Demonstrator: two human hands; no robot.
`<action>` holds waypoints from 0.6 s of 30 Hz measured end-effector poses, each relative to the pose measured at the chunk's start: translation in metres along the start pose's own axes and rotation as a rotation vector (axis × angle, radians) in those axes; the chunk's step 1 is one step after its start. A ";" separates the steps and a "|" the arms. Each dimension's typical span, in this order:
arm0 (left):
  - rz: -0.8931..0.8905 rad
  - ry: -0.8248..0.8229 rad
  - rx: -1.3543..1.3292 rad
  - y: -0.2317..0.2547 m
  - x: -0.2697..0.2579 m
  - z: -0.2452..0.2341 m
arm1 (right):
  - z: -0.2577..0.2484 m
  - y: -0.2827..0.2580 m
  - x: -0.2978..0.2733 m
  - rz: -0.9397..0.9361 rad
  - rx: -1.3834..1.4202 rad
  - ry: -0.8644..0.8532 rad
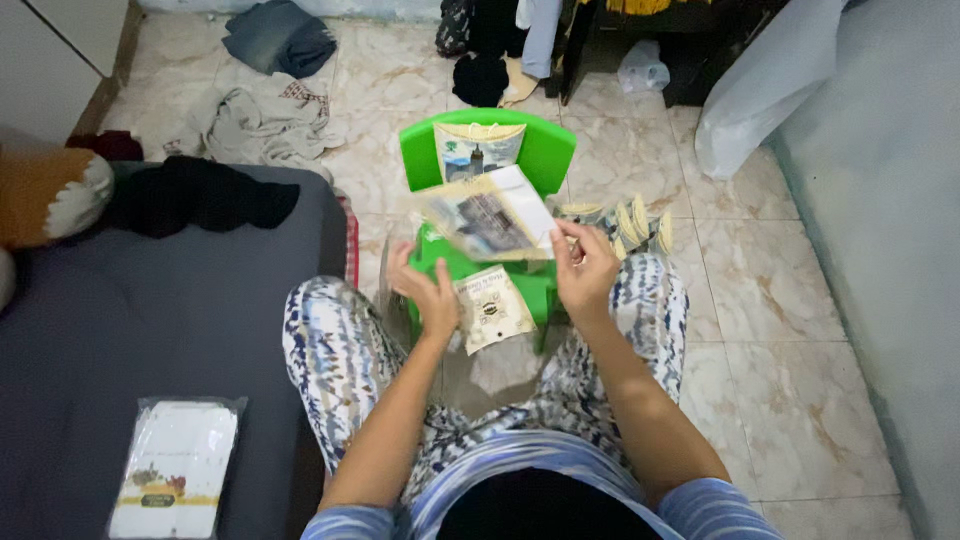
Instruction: The person sits on the floor and repeatedly folds small paper bags by hand. They pick up a bag, fold the sides inward, and place the finished bag on a green chair. The process is repeated for multiple bags throughout the clip.
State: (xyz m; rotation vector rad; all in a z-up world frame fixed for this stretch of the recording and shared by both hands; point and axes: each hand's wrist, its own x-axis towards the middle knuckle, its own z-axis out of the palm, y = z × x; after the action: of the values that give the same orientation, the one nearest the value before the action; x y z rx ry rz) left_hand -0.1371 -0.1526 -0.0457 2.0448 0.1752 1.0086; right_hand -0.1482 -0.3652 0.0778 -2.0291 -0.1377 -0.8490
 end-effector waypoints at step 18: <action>0.205 -0.332 -0.234 -0.023 0.021 -0.008 | 0.002 0.027 -0.029 -0.238 0.020 -0.255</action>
State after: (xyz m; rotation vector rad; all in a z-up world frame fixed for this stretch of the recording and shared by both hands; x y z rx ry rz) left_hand -0.1238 -0.1236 -0.0473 2.0054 -0.3172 0.7530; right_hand -0.1585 -0.3734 0.0404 -2.1234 -0.5369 -0.7248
